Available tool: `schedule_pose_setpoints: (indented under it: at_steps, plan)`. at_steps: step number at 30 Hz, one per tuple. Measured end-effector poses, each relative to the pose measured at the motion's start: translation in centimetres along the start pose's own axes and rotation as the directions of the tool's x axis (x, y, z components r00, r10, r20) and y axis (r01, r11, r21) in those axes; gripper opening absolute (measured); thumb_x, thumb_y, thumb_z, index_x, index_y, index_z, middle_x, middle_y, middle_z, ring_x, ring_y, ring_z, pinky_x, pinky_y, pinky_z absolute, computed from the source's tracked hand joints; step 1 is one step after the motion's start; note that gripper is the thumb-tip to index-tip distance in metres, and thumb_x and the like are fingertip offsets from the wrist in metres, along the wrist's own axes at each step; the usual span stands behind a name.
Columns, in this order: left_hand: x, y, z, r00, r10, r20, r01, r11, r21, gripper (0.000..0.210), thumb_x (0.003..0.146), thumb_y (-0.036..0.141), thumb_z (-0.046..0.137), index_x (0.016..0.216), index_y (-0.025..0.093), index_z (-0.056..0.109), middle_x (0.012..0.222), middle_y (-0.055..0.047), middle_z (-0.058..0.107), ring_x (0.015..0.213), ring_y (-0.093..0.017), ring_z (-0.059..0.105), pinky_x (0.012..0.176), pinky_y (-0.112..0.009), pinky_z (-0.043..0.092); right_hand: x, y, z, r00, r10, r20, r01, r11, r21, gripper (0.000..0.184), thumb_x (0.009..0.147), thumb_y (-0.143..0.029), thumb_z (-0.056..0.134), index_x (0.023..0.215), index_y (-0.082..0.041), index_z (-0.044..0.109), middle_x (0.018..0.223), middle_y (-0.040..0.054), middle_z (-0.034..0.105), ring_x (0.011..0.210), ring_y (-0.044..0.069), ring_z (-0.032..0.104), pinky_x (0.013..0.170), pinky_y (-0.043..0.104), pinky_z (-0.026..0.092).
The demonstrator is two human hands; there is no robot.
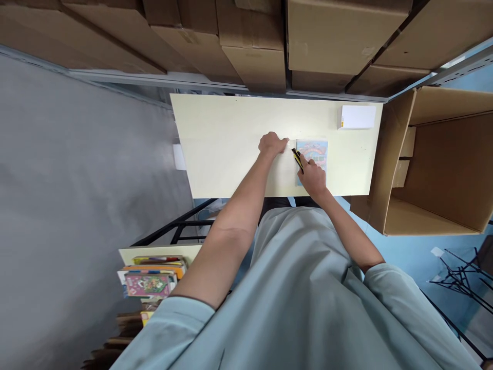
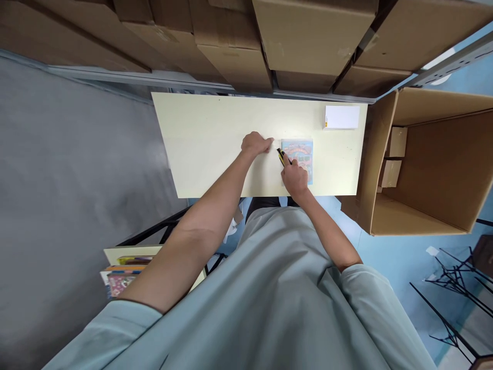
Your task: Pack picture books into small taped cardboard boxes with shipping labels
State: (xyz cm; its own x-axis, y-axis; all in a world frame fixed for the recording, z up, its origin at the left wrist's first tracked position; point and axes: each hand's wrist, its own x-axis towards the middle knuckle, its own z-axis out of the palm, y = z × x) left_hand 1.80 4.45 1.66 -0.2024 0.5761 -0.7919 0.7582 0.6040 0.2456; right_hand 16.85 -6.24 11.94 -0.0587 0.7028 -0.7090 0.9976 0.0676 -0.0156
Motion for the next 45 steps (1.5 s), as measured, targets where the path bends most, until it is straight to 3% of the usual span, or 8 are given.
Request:
schedule_pose_setpoints:
  at_steps: [11,15,18,21,31,36,41,45]
  plan:
    - [0.8,-0.5,0.3,1.000,0.025,0.000,-0.025,0.999,0.023,0.032,0.095,0.047,0.070,0.102,0.019,0.083,0.091,-0.013,0.081,0.106,-0.032,0.075,0.097,-0.041,0.057,-1.5,0.3,1.5,1.000,-0.016,-0.004,0.016,0.999,-0.037,0.066,0.112,-0.026,0.039,0.177,-0.023,0.027,0.138,0.0212,0.065,0.106,0.028,0.076,0.088,0.036,0.061]
    - [1.0,-1.0,0.0,0.997,0.060,0.046,-0.062,0.997,0.045,0.044,0.098,0.059,0.065,0.102,0.018,0.083,0.088,-0.012,0.081,0.099,-0.030,0.076,0.096,-0.037,0.058,-1.7,0.2,1.7,1.000,-0.014,0.005,0.014,0.999,-0.038,0.065,0.113,-0.026,0.039,0.177,-0.023,0.027,0.138,0.0208,0.065,0.107,0.027,0.076,0.088,0.035,0.060]
    - [0.9,-1.1,0.0,0.995,0.073,0.074,-0.081,0.991,0.109,0.059,0.089,0.070,0.074,0.108,0.015,0.081,0.088,-0.014,0.080,0.102,-0.033,0.077,0.095,-0.037,0.058,-1.7,0.2,1.6,1.000,-0.010,0.000,0.010,1.000,-0.017,0.065,0.113,-0.026,0.040,0.177,-0.023,0.028,0.136,0.0206,0.066,0.107,0.027,0.076,0.089,0.035,0.061]
    - [0.7,-0.9,0.3,0.995,0.093,0.044,-0.100,0.972,0.214,0.069,0.077,0.071,0.084,0.117,0.015,0.079,0.100,-0.016,0.080,0.112,-0.037,0.075,0.096,-0.039,0.058,-1.7,0.0,1.6,1.000,-0.001,-0.003,0.001,1.000,0.014,0.064,0.113,-0.026,0.041,0.176,-0.022,0.030,0.135,0.0200,0.066,0.106,0.026,0.077,0.090,0.035,0.061]
    - [-0.1,-0.3,0.3,0.994,0.102,0.027,-0.105,0.951,0.291,0.062,0.080,0.065,0.084,0.123,0.021,0.075,0.122,-0.016,0.078,0.122,-0.036,0.071,0.096,-0.039,0.056,-2.0,-1.2,1.5,0.998,0.054,0.009,-0.055,0.995,0.078,0.064,0.112,-0.025,0.041,0.175,-0.023,0.032,0.134,0.0207,0.067,0.107,0.026,0.077,0.091,0.035,0.061]
    - [-0.2,-0.3,0.1,0.996,0.092,0.012,-0.091,0.959,0.268,0.065,0.079,0.065,0.085,0.124,0.020,0.075,0.120,-0.016,0.079,0.119,-0.033,0.072,0.093,-0.037,0.057,-2.0,-1.9,2.1,0.995,0.097,0.021,-0.098,0.991,0.094,0.065,0.113,-0.025,0.039,0.177,-0.024,0.028,0.134,0.0199,0.067,0.104,0.025,0.077,0.090,0.034,0.061]
    - [-0.7,-0.5,0.0,0.996,0.085,0.035,-0.091,0.973,0.214,0.050,0.080,0.063,0.085,0.108,0.022,0.080,0.111,-0.014,0.081,0.111,-0.033,0.075,0.089,-0.038,0.059,-2.3,-2.8,2.9,0.989,0.144,0.024,-0.145,0.983,0.113,0.065,0.114,-0.028,0.039,0.177,-0.024,0.027,0.135,0.0197,0.065,0.102,0.023,0.078,0.087,0.031,0.062]
    - [-0.7,-0.7,0.1,0.995,0.092,0.036,-0.097,0.979,0.180,0.047,0.080,0.062,0.086,0.108,0.025,0.081,0.108,-0.012,0.082,0.110,-0.034,0.075,0.090,-0.041,0.060,-2.8,-3.5,3.7,0.985,0.171,0.034,-0.173,0.979,0.108,0.065,0.114,-0.027,0.037,0.178,-0.024,0.025,0.138,0.0205,0.064,0.100,0.023,0.078,0.084,0.031,0.062]
